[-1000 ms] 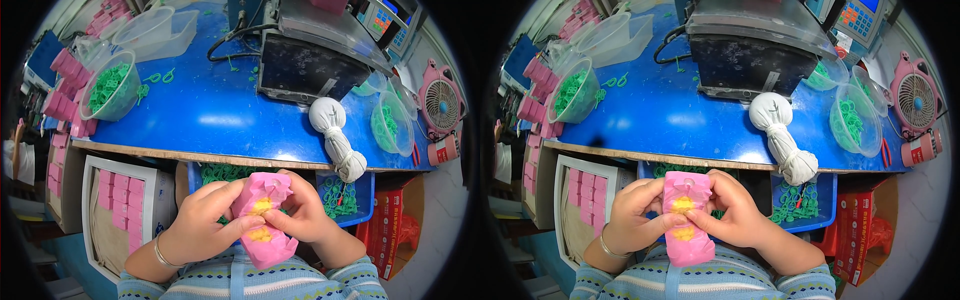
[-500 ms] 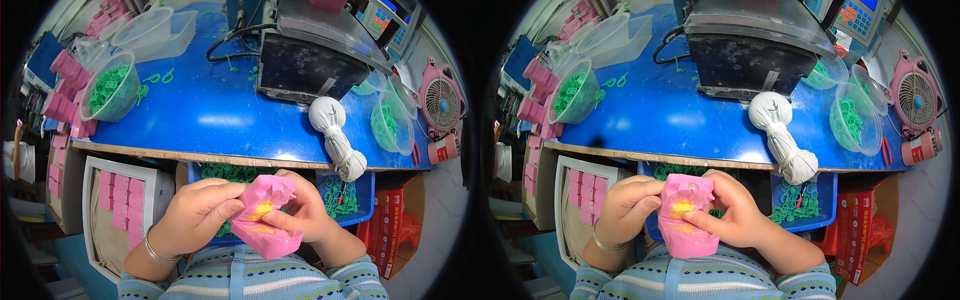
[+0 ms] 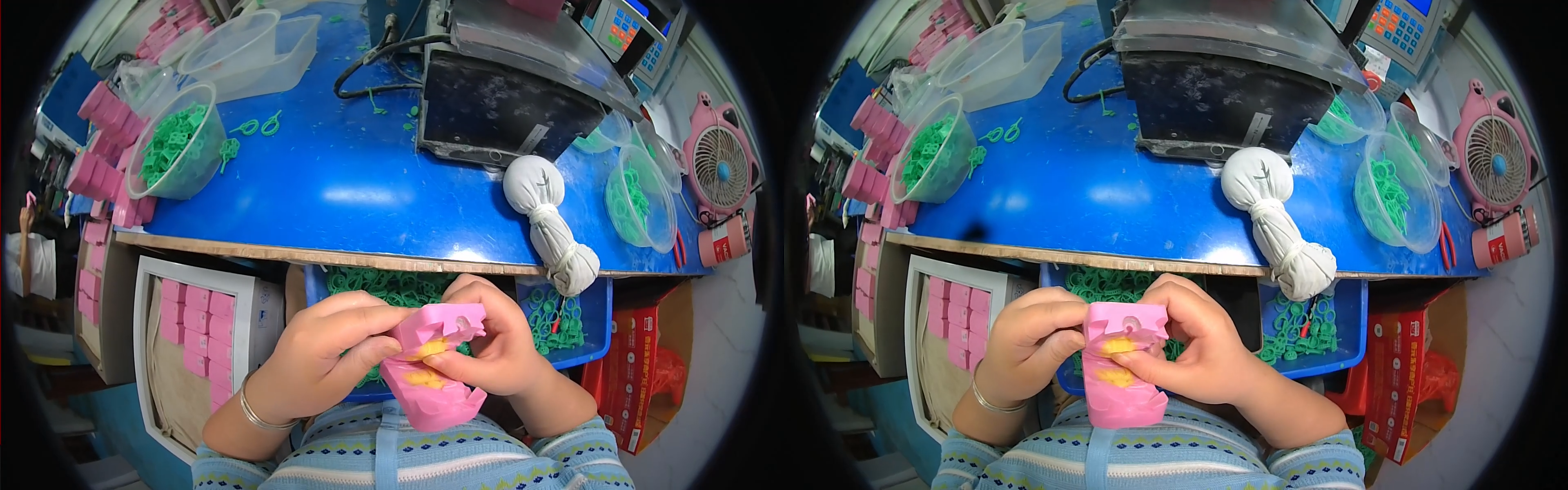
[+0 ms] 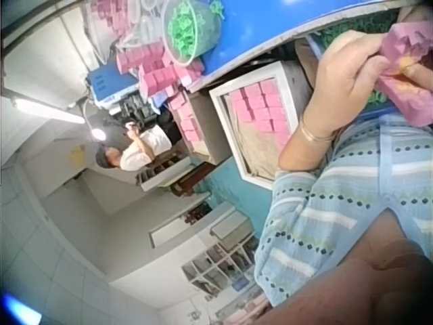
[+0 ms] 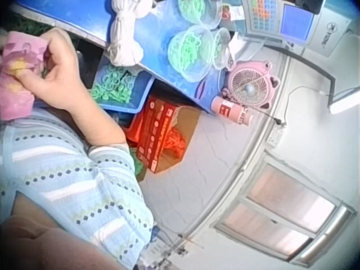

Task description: The person inserts small plastic components and sprues into pink silicone molds, using pliers and a brush for assembly.

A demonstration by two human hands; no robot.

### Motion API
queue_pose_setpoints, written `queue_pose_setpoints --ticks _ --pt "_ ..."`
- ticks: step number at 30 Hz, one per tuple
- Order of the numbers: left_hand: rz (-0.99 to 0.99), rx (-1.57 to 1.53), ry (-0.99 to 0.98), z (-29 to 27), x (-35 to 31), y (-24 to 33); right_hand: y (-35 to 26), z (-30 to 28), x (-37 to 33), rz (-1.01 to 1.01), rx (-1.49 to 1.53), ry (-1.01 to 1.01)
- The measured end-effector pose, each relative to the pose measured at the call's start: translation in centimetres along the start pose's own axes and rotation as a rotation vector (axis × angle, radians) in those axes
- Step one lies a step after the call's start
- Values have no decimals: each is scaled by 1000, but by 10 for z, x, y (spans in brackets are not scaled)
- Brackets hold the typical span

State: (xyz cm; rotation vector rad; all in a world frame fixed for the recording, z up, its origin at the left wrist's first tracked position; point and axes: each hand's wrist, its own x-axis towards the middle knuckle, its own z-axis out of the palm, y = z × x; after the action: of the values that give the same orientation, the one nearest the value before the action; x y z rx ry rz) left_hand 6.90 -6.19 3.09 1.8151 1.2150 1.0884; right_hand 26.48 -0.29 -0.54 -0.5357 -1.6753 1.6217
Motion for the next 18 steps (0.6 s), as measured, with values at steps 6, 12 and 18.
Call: queue_pose_setpoints --ticks 6,12,18 --pt "-57 -18 -24 0 -3 10 -9 -5 5 -100 -180 -33" --pt "-10 74 -92 -1 -2 5 -10 -5 4 -192 -302 -61" --pt "-88 -51 -16 5 -5 2 -11 -7 4 -110 -159 -81"
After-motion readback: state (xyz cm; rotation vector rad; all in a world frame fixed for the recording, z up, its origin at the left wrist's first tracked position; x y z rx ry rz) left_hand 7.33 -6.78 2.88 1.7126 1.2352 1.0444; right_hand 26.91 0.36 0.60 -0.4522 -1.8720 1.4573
